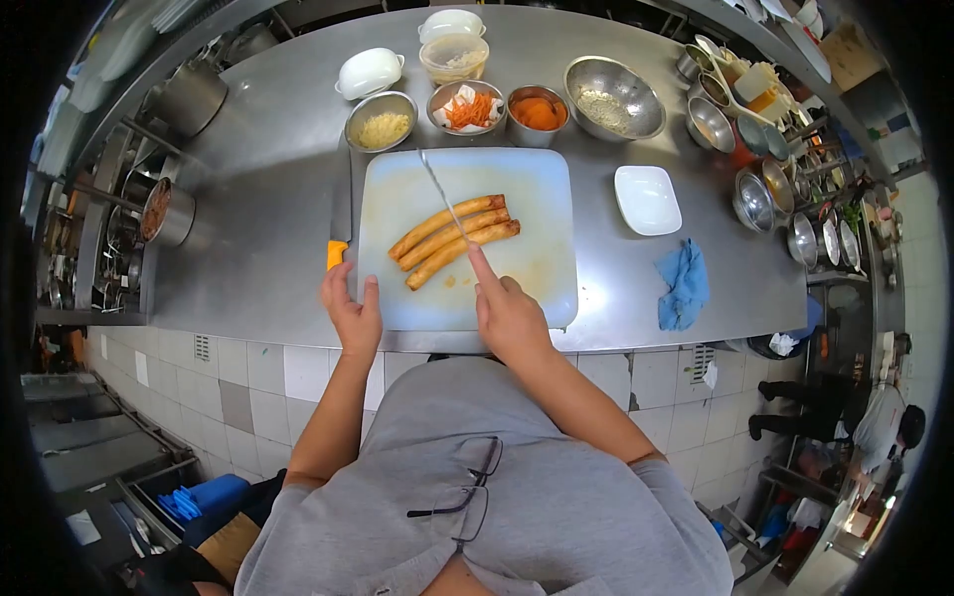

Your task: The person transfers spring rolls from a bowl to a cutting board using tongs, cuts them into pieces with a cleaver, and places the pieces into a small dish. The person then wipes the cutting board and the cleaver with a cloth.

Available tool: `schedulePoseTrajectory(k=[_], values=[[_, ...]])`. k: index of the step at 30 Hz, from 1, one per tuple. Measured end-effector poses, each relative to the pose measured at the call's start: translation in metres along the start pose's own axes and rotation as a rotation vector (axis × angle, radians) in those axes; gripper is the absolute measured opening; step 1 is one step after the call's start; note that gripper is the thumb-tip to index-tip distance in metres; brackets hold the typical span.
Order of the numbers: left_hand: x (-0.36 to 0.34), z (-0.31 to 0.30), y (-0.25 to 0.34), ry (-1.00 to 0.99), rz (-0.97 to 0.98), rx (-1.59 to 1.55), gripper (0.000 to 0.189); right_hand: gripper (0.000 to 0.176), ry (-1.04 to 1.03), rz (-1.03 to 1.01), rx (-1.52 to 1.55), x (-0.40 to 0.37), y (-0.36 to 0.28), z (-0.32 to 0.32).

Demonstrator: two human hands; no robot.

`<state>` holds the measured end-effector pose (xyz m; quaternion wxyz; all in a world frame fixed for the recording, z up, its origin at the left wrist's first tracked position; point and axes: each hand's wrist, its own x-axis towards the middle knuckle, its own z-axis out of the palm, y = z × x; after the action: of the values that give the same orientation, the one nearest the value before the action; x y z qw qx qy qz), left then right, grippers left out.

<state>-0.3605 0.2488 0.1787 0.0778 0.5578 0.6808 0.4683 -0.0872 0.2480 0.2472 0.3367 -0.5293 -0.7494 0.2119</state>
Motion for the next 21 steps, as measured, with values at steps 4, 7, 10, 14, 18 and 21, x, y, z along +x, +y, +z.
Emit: schedulePoseTrajectory(k=[4, 7, 10, 14, 18, 21], values=[[0.013, 0.015, 0.005, -0.094, 0.114, 0.062, 0.046, 0.072, -0.340, 0.215, -0.189, 0.012, 0.009, 0.009], [0.029, 0.030, 0.034, -0.253, 0.204, 0.141, 0.049, 0.073, -0.371, 0.233, -0.198, 0.017, 0.007, 0.006], [0.047, 0.051, 0.057, -0.397, 0.344, 0.114, 0.053, 0.072, -0.381, 0.230, -0.200, 0.017, 0.010, 0.006], [0.065, 0.076, 0.056, -0.554, 0.312, 0.197, 0.063, 0.071, -0.445, 0.284, -0.215, 0.020, 0.001, -0.001], [0.082, 0.077, 0.064, -0.743, 0.161, 0.233, 0.067, 0.071, -0.575, 0.375, -0.269, 0.031, -0.021, -0.024], [0.086, 0.083, 0.060, -0.740, 0.190, 0.244, 0.064, 0.073, -0.538, 0.320, -0.241, 0.032, -0.007, -0.008]])
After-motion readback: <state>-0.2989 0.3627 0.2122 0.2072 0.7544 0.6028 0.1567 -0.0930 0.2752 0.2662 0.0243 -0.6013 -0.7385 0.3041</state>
